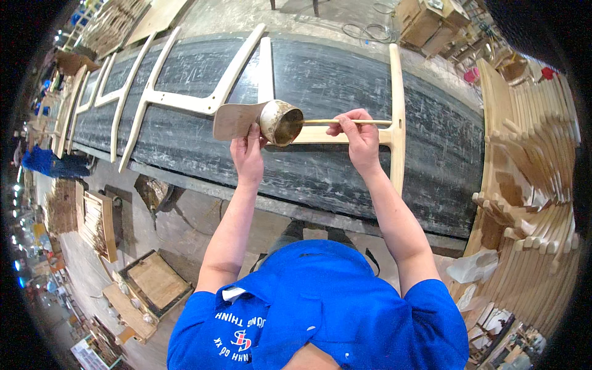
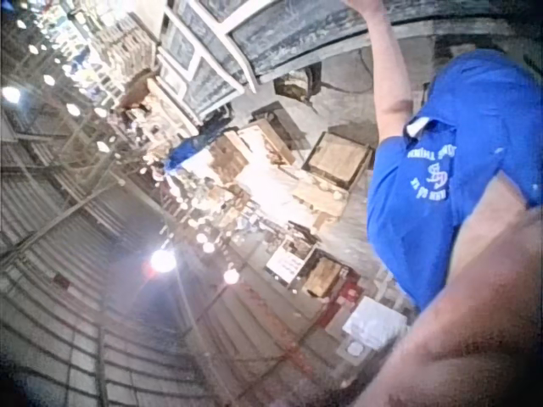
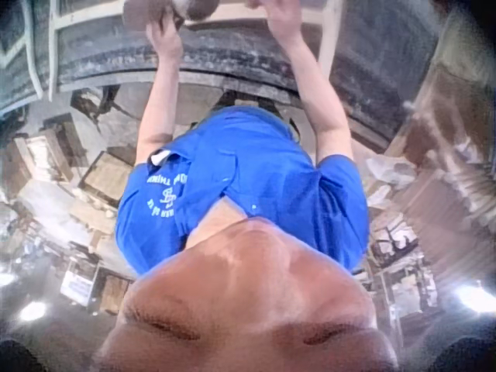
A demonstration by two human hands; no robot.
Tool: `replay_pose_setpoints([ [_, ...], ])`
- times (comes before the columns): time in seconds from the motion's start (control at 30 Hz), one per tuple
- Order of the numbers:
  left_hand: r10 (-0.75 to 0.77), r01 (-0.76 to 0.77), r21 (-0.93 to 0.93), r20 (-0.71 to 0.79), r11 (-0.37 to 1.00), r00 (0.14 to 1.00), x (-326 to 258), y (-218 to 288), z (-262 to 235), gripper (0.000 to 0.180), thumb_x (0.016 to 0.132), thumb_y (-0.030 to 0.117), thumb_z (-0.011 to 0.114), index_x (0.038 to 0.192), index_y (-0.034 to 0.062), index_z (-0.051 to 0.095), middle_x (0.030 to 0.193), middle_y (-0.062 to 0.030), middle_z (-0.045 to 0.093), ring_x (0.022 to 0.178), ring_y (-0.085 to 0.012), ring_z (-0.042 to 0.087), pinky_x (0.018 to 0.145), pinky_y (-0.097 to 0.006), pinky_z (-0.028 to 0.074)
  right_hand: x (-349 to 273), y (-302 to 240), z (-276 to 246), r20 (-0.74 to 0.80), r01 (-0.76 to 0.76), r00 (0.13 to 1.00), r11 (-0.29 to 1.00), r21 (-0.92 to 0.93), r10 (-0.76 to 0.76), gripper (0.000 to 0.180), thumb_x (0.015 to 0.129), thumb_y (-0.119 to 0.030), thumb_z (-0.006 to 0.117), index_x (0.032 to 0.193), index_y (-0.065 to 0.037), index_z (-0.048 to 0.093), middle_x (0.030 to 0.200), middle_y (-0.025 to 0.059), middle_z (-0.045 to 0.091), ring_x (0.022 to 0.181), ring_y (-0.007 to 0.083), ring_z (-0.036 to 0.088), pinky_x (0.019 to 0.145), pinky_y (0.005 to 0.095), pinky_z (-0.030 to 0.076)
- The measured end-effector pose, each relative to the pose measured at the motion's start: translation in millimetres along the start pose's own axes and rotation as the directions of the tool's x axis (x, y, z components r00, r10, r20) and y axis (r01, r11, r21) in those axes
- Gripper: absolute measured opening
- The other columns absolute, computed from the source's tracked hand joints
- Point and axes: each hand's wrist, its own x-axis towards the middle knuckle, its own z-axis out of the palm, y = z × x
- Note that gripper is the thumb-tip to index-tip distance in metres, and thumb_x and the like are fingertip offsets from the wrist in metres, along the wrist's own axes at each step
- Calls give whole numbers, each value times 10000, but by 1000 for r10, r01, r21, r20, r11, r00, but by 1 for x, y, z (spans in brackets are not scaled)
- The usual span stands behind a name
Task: The person applies glue to the joints of wooden chair frames using a small brush and a container of adhesive. They repeatedly pick up frames from a stack, apply glue to specific points, and place the frames on a workbench.
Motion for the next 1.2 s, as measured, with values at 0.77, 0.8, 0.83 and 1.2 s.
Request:
replay_pose_setpoints([
  [0.77, -385, 401, -357, 119, 844, 915, -40, -83, 118, 205, 950, 229, 435, 1091, 87, 483, 1005, -45, 604, 882, -147, 613, 620, -311, 561, -41, 8, -130, -283, -138, 927, 925, 355, 247, 71, 868, -103, 549, 913, -49, 535, 801, 93, 621, 678, 171, 627, 614, 298, 529],
  [0.8, -394, 427, -357, 164, 831, 904, -41, -87, 125, 205, 950, 227, 433, 1092, 86, 480, 1006, -46, 602, 880, -147, 613, 616, -311, 562, -44, 15, -136, -339, -185, 881, 900, 394, 330, 75, 874, -124, 547, 907, -58, 534, 783, 86, 620, 653, 162, 621, 588, 296, 527],
  [0.83, -395, 439, -357, 192, 825, 898, -41, -97, 124, 205, 951, 225, 431, 1094, 86, 478, 1008, -46, 600, 879, -147, 613, 612, -312, 563, -45, 23, -137, -372, -234, 831, 867, 441, 413, 83, 879, -146, 545, 902, -67, 534, 764, 78, 620, 628, 153, 616, 561, 293, 525],
  [1.2, -539, 487, -338, -76, 805, 839, -44, -131, 94, 199, 925, 234, 486, 1049, 79, 469, 1008, -44, 584, 843, -161, 592, 555, -312, 527, -17, 11, -156, -273, -115, 962, 946, -305, 28, 158, 891, -174, 538, 821, -40, 494, 665, 66, 604, 577, 122, 598, 525, 254, 486],
])
